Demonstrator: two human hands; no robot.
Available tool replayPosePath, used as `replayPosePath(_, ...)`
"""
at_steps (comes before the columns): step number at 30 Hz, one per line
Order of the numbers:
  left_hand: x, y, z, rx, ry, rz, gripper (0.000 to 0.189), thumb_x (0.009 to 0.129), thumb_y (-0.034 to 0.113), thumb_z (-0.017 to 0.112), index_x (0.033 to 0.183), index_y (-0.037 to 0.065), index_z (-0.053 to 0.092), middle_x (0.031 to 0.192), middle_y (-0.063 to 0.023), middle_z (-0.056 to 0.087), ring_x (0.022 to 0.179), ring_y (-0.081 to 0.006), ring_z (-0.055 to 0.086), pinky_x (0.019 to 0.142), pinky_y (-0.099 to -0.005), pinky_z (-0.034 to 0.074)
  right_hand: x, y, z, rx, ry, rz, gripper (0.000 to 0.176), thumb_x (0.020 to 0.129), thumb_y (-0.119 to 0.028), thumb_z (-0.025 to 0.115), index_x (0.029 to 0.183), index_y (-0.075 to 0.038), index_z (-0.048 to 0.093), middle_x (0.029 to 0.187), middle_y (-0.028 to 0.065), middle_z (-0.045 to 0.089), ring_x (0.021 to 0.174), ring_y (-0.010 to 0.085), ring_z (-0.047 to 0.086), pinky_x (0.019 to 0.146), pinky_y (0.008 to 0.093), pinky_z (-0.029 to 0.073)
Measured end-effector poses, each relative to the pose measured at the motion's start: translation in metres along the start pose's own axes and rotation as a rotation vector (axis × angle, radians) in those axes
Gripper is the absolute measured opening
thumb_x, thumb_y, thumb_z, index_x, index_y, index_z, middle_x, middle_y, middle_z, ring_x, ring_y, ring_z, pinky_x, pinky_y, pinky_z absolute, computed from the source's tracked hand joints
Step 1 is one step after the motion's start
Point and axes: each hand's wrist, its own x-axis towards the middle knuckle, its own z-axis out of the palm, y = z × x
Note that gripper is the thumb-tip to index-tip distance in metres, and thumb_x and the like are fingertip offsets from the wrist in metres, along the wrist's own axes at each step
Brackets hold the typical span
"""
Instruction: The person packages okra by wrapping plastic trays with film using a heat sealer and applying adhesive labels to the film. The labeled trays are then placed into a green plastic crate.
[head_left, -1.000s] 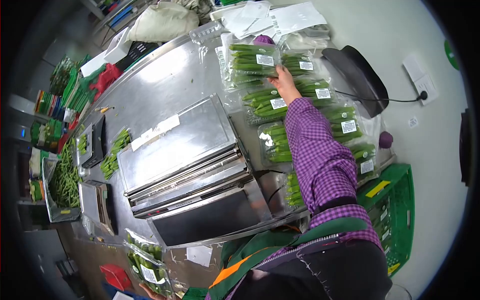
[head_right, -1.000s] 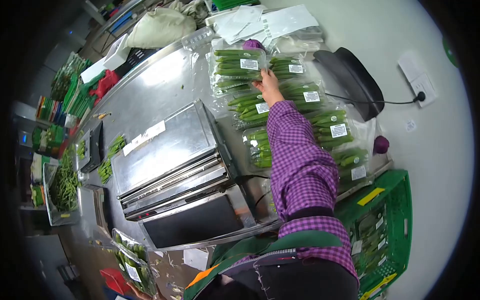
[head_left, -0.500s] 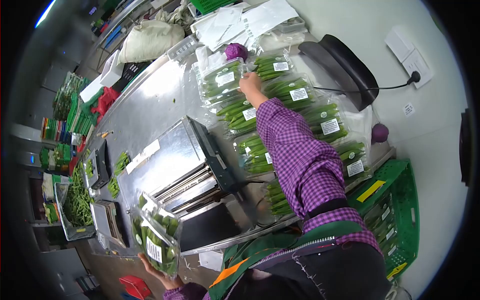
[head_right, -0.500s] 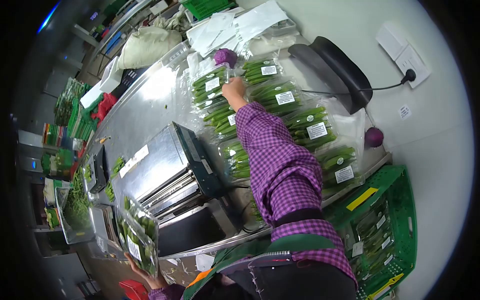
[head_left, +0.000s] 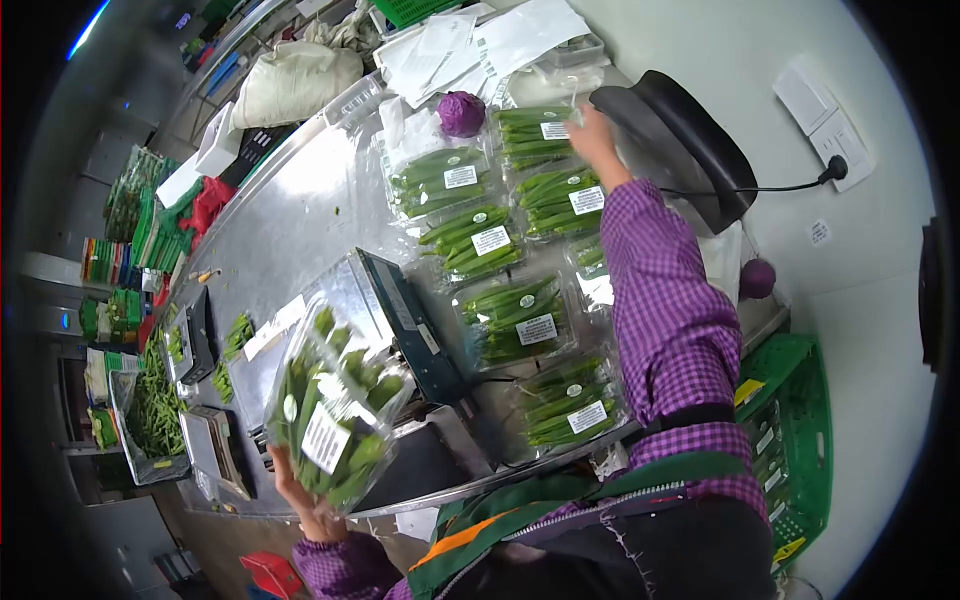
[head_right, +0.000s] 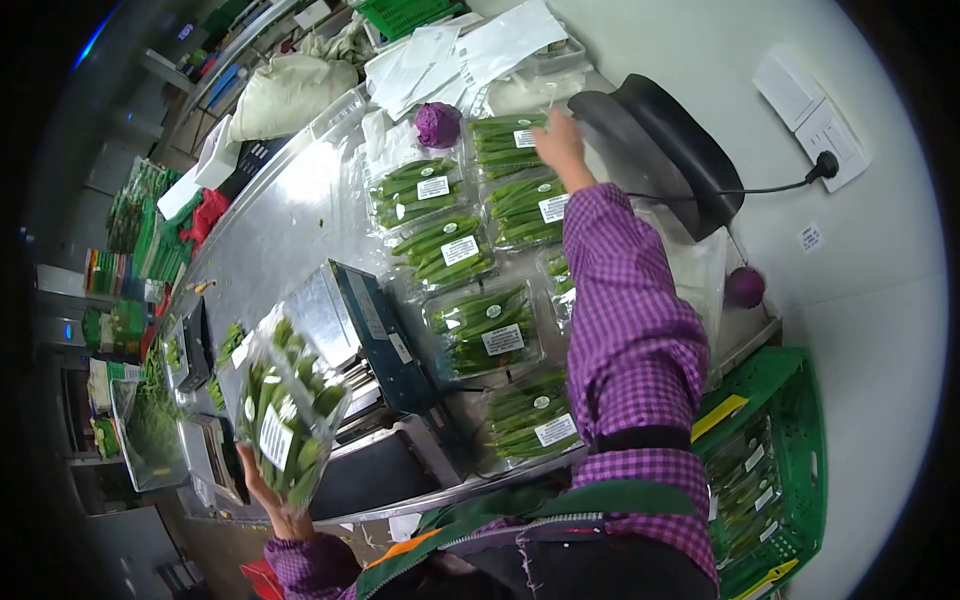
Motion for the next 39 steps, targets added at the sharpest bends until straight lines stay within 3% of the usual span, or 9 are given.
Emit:
replayPosePath(6,0.052,-0.009,0.072,0.093,-0.013,-0.197,0.048,0.096,0.04,0.038,0.125,0.001,0.046,0.117,-0.0138,0.057,0.095,-0.0244,0.062,0.081,-0.0404,0.053,-0.122,-0.108,-0.024,1.28,-1.172,0.211,0.05,0.093,-0.032,0.049,0.132,-0.003,0.039,0.112,0.0147,0.059,0.101,0.0246,0.058,0.086,0.0368,0.049)
replayPosePath(8,0.066,-0.02,0.106,0.166,-0.062,-0.139,0.05,0.094,0.04,0.044,0.127,0.002,0.044,0.122,-0.0136,0.054,0.106,-0.027,0.056,0.088,-0.043,0.048,-0.153,-0.115,-0.028,1.194,-1.287,0.238,0.044,0.095,-0.03,0.047,0.129,-0.002,0.042,0.108,0.011,0.06,0.096,0.0189,0.06,0.081,0.0322,0.052)
replayPosePath(18,0.143,-0.065,0.191,0.245,-0.341,-0.202,0.034,0.098,0.026,0.041,0.125,0.005,0.045,0.117,-0.0062,0.056,0.105,-0.0166,0.053,0.09,-0.0338,0.044,-0.145,-0.085,-0.016,1.145,-0.408,0.237,0.023,0.094,-0.016,0.045,0.111,-0.002,0.052,0.058,-0.0077,0.035,0.045,0.0023,0.028,0.04,0.0234,0.022)
replayPosePath(23,0.155,-0.051,0.225,0.217,-0.421,-0.085,0.035,0.096,0.026,0.045,0.125,0.006,0.047,0.106,-0.0032,0.058,0.089,-0.0137,0.055,0.074,-0.0303,0.048,-0.095,-0.066,-0.022,1.0,-0.184,0.144,0.03,0.093,-0.021,0.049,0.113,0.001,0.054,0.097,0.0067,0.059,0.087,0.0138,0.05,0.079,0.0296,0.04)
replayPosePath(28,0.214,-0.072,0.229,0.225,-0.451,-0.044,0.028,0.096,0.024,0.046,0.116,0.005,0.053,0.102,-0.0046,0.06,0.086,-0.0152,0.057,0.074,-0.0302,0.049,-0.012,-0.019,-0.016,1.122,-0.091,0.2,0.035,0.091,-0.029,0.053,0.105,0.003,0.055,0.095,0.011,0.062,0.085,0.0177,0.057,0.076,0.0304,0.045)
replayPosePath(33,0.289,-0.101,0.24,0.227,-0.367,-0.093,0.03,0.096,0.023,0.046,0.118,0.004,0.051,0.108,-0.0073,0.058,0.09,-0.0185,0.057,0.077,-0.0323,0.049,0.042,0.048,0.007,-0.065,0.074,-0.082,0.053,0.082,-0.036,0.06,0.119,0.002,0.051,0.104,0.0222,0.06,0.1,0.0352,0.057,0.09,0.0391,0.043)
replayPosePath(36,0.313,-0.109,0.253,0.378,-0.404,-0.063,0.037,0.093,0.024,0.049,0.126,0.006,0.046,0.112,-0.0104,0.056,0.099,-0.0251,0.056,0.084,-0.0382,0.047,0.021,0.041,-0.004,-0.096,0.082,-0.18,0.055,0.081,-0.033,0.061,0.124,-0.001,0.049,0.114,0.0239,0.056,0.109,0.0372,0.052,0.093,0.0403,0.04)
replayPosePath(38,0.37,-0.145,0.218,1.691,-0.545,1.003,0.045,0.092,0.022,0.047,0.134,0.007,0.037,0.12,-0.0159,0.053,0.107,-0.031,0.053,0.093,-0.0421,0.042,0.009,0.04,-0.01,-0.084,0.061,-0.255,0.053,0.081,-0.031,0.061,0.125,-0.003,0.049,0.119,0.0233,0.054,0.112,0.0358,0.051,0.093,0.0397,0.04)
replayPosePath(39,0.337,-0.122,0.261,1.25,-0.288,0.208,0.055,0.088,0.025,0.05,0.137,0.007,0.033,0.121,-0.0203,0.053,0.112,-0.0336,0.051,0.098,-0.0422,0.038,0.006,0.036,-0.015,-0.062,-0.002,-0.269,0.051,0.082,-0.03,0.061,0.125,-0.004,0.05,0.119,0.0227,0.054,0.112,0.0354,0.051,0.093,0.0393,0.04)
